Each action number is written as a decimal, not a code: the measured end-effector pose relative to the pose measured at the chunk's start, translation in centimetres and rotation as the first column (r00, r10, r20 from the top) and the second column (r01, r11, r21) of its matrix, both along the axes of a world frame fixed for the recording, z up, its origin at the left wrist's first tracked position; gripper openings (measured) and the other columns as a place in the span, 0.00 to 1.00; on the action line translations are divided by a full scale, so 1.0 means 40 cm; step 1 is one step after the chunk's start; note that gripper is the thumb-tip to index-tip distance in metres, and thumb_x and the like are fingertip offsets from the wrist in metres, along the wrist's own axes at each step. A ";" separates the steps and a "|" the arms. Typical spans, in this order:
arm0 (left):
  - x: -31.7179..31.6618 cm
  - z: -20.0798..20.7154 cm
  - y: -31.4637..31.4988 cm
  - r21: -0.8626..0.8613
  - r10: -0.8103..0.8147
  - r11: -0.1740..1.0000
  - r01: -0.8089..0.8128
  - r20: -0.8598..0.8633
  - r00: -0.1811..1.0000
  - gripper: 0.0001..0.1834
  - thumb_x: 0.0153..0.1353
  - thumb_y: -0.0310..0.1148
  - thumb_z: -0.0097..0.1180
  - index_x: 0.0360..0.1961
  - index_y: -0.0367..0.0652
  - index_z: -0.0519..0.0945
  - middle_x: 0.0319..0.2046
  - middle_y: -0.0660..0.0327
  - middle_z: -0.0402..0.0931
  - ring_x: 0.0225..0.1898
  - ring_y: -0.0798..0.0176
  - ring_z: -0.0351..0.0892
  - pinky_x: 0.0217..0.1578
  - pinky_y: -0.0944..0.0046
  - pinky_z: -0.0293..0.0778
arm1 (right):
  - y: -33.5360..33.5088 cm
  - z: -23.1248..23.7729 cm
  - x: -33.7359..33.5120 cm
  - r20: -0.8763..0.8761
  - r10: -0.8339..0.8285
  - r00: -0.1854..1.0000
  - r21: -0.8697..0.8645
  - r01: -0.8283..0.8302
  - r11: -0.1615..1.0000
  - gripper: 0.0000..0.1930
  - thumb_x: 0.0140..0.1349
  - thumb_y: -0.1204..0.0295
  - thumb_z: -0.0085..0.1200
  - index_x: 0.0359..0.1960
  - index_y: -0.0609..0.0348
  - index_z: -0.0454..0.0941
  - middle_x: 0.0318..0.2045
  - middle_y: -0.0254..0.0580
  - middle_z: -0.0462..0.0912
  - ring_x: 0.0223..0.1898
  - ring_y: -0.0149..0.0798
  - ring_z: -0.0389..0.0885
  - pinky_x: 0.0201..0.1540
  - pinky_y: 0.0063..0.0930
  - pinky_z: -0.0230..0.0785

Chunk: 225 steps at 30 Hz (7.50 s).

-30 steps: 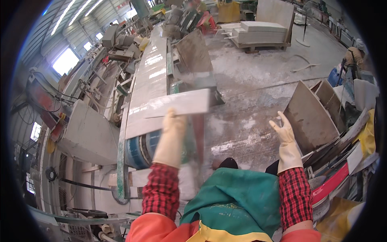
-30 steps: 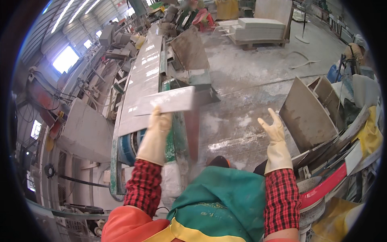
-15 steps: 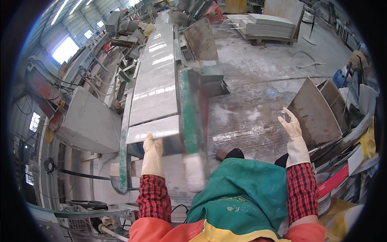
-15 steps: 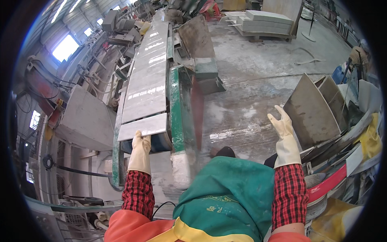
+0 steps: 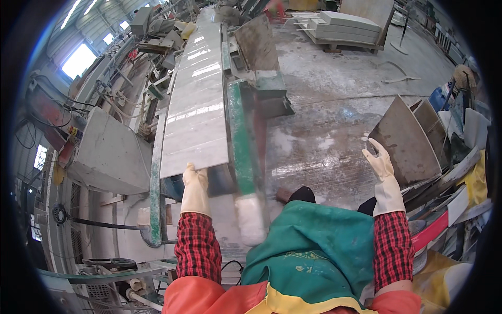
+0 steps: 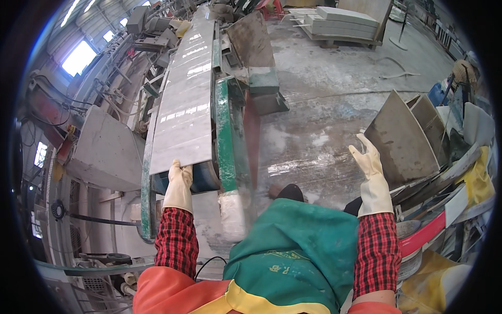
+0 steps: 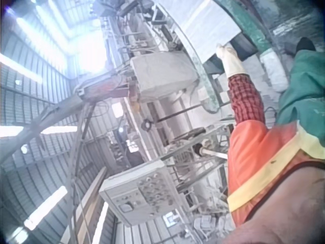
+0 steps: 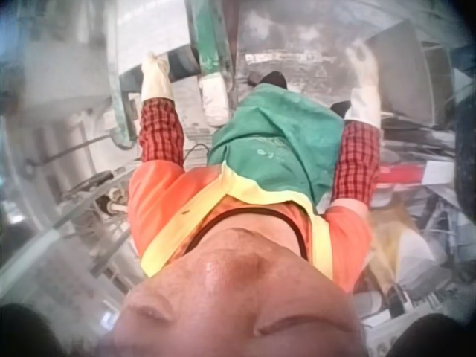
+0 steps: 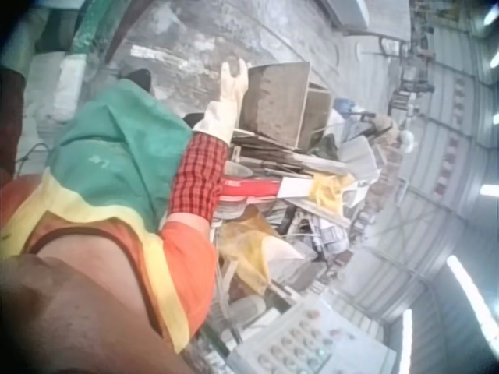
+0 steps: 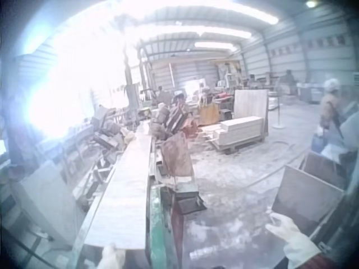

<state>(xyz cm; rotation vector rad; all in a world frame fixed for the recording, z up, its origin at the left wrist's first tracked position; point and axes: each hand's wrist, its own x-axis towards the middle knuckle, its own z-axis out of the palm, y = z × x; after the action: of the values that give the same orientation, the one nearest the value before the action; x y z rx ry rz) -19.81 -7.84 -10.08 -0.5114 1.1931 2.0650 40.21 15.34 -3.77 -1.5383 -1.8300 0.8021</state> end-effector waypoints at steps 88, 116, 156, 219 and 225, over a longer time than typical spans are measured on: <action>0.407 0.070 0.217 -0.859 -0.715 0.504 -0.090 -0.357 -0.602 0.24 0.73 0.38 0.50 0.64 0.35 0.72 0.65 0.41 0.67 0.68 0.42 0.64 0.69 0.52 0.57 | -0.387 0.054 0.619 0.678 -0.706 0.206 0.475 0.610 0.634 0.32 0.53 0.51 0.64 0.58 0.50 0.70 0.50 0.47 0.73 0.58 0.49 0.69 0.64 0.43 0.58; 0.409 0.062 0.217 -0.790 -0.654 0.596 -0.142 -0.375 -0.657 0.15 0.68 0.34 0.55 0.51 0.36 0.79 0.58 0.40 0.74 0.66 0.38 0.65 0.69 0.48 0.58 | -0.389 0.184 0.688 0.556 -0.795 0.242 -0.078 0.968 0.241 0.49 0.48 0.39 0.67 0.69 0.49 0.64 0.67 0.49 0.63 0.70 0.59 0.55 0.69 0.52 0.58; 0.647 0.153 0.391 -0.638 -0.590 0.556 0.532 -0.754 -0.287 0.20 0.70 0.39 0.56 0.55 0.34 0.78 0.48 0.55 0.81 0.52 0.59 0.79 0.52 0.61 0.74 | -0.022 0.128 0.059 -0.653 -0.590 0.475 -0.586 0.175 0.791 0.37 0.42 0.63 0.71 0.61 0.48 0.78 0.57 0.47 0.77 0.59 0.49 0.69 0.56 0.49 0.67; 0.029 -0.034 -0.035 -0.032 -0.042 0.999 0.043 0.037 0.998 0.18 0.71 0.51 0.51 0.43 0.48 0.78 0.35 0.58 0.82 0.17 0.71 0.69 0.09 0.77 0.62 | 0.024 -0.152 0.059 0.019 -0.072 0.997 -0.036 0.072 0.997 0.29 0.59 0.55 0.63 0.61 0.52 0.78 0.57 0.53 0.81 0.60 0.49 0.79 0.62 0.36 0.68; 0.089 0.007 -0.004 -0.068 0.100 0.990 -0.120 -0.249 0.963 0.15 0.71 0.40 0.56 0.53 0.45 0.75 0.42 0.54 0.81 0.38 0.59 0.85 0.24 0.68 0.80 | 0.047 -0.192 0.072 -0.034 -0.017 0.999 0.007 0.017 1.000 0.28 0.59 0.54 0.63 0.60 0.49 0.79 0.57 0.53 0.81 0.60 0.49 0.78 0.62 0.37 0.68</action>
<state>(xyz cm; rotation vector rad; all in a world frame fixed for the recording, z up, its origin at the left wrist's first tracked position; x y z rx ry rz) -16.27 -8.01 -9.81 -0.3756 1.4268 2.2301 43.10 17.22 -11.46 -1.5252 -1.7915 0.8082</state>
